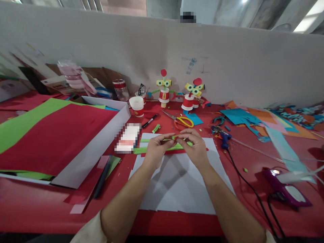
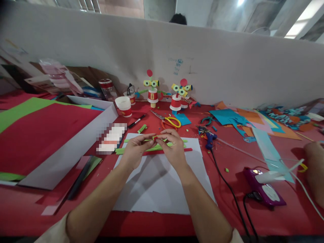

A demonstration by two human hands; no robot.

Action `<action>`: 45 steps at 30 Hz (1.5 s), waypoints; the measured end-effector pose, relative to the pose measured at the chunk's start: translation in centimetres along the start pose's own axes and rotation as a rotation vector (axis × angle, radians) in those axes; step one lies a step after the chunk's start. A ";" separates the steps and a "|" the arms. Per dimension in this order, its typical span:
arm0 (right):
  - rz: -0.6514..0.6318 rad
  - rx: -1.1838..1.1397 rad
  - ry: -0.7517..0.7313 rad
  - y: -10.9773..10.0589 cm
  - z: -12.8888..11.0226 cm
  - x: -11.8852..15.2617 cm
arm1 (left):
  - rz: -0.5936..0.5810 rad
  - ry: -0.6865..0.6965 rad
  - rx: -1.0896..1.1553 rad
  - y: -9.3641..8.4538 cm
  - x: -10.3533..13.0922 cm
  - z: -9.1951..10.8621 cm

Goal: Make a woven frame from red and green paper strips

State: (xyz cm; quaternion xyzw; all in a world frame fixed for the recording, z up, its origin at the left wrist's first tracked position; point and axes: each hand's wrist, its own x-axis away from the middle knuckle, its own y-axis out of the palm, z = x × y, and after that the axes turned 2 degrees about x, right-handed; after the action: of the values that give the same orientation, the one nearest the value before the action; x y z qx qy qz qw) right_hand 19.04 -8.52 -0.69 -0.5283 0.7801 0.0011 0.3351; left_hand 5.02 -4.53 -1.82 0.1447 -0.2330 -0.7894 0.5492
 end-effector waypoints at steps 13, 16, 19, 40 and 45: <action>0.013 -0.460 0.418 1.4 -0.3 0.5 | 0.027 0.073 -0.096 0.0 -0.1 -0.3; 0.022 -0.503 0.440 1.5 -0.5 0.6 | 0.052 0.075 -0.082 0.2 -0.1 -0.2; 0.052 -0.531 0.414 1.6 -0.7 0.6 | 0.052 0.054 -0.048 0.5 0.0 0.0; -0.054 -0.537 0.522 1.1 -1.2 0.6 | 0.049 0.081 -0.122 0.0 0.0 -0.2; -0.050 -0.408 0.438 1.1 -0.8 0.6 | 0.032 0.158 -0.270 0.1 0.1 -0.4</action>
State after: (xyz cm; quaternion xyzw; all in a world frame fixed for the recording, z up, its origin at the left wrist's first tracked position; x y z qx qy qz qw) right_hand 17.59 -8.80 -0.74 -0.5913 0.8044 0.0358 0.0455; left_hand 5.26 -4.73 -2.11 0.1275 -0.0828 -0.7908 0.5929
